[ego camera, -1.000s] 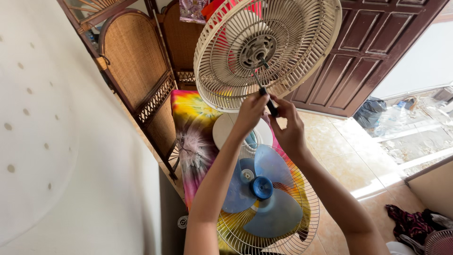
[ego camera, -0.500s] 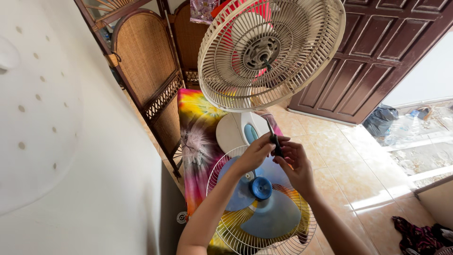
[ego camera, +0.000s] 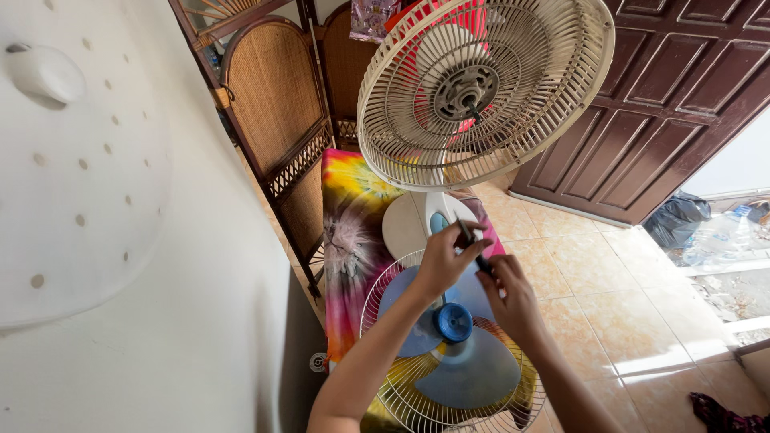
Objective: The person reassembles a standing electric fan by hand. They place the fan blade onto the motor shaft, secure it with the central cap, then attach and tighten the front grille using a screwdriver.
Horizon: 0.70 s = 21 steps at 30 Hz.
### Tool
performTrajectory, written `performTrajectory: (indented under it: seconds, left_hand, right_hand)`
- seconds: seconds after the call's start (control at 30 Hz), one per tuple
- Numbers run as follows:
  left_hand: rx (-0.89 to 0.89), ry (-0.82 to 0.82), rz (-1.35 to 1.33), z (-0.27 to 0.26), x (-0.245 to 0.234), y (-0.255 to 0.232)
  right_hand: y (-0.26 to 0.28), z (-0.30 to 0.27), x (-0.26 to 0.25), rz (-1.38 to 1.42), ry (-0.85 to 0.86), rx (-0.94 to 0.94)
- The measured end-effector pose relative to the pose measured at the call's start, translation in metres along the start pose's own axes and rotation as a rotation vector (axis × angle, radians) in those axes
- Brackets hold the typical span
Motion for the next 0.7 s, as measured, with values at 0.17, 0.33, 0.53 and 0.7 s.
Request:
performTrajectory:
  seconds: [0.17,0.33,0.53,0.7]
  left_hand:
    - [0.49,-0.306,0.241,0.05,-0.015,-0.047]
    - [0.87,-0.952,0.687,0.098,-0.102,-0.073]
    - [0.641,-0.851,0.44,0.108,-0.15,-0.038]
    - [0.465,-0.686,0.189,0.11,-0.14,0.017]
  right_hand:
    - [0.02,0.059,-0.037,0.066,-0.276,-0.043]
    - [0.023,0.124,-0.057,0.038,-0.382,-0.074]
    - [0.016,0.169,-0.045,0.01,-0.377,0.018]
    - [0.011,0.188,-0.038,0.061,-0.395,0.05]
Point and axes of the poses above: each hand's wrist, its own z-axis towards the middle knuckle, its own x-axis out of the palm, y = z × x, the point moved 1 cm from there along z, towards the middle knuckle, and after that the axes turned 4 degrees about -y, right-handed, at the moved point
